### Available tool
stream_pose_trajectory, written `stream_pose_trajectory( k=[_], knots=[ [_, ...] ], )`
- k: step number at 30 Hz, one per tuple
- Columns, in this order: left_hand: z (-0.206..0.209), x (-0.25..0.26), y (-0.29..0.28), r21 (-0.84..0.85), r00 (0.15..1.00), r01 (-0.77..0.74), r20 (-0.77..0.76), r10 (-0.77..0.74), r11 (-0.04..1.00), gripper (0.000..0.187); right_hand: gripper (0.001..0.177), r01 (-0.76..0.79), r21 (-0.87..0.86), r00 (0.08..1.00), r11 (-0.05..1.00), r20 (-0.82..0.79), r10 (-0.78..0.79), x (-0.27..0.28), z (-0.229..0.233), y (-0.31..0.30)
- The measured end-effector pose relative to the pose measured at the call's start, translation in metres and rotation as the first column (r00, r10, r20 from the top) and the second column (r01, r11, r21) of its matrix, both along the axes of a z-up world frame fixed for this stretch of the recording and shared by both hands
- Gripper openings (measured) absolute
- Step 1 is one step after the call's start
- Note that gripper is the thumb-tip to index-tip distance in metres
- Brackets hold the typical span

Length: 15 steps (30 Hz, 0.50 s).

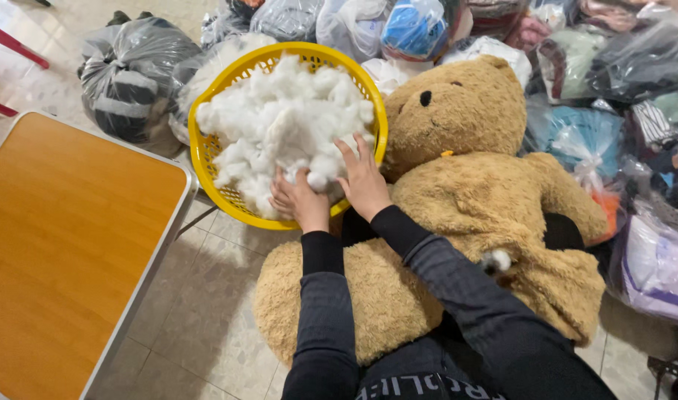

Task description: The person sits on the floor and repeatedly takes handfuls of white stuffing from a yellow basket, then inserts the stuffing into the torso of a large brown teddy bear. The person compresses and adjusts the stuffing inside the bear throughout the clip.

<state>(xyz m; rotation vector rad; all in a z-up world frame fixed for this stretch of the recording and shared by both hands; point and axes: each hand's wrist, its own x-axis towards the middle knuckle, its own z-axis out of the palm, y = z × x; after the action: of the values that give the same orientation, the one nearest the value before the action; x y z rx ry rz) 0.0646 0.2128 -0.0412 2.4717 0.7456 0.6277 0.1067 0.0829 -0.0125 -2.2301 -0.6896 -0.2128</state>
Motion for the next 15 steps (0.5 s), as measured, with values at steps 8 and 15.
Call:
stream_pose_trajectory(
  k=[8, 15],
  knots=[
    [-0.003, -0.018, -0.023, -0.135, 0.966, 0.029, -0.250, -0.062, 0.990, 0.092, 0.091, -0.282, -0.275, 0.953, 0.919, -0.188, 0.236, 0.014, -0.067, 0.024],
    [-0.057, 0.003, -0.003, -0.030, 0.800, 0.086, -0.593, -0.088, 0.996, 0.079, 0.071, -0.258, -0.599, 0.965, 0.758, -0.117, 0.236, 0.033, -0.110, 0.028]
  ],
)
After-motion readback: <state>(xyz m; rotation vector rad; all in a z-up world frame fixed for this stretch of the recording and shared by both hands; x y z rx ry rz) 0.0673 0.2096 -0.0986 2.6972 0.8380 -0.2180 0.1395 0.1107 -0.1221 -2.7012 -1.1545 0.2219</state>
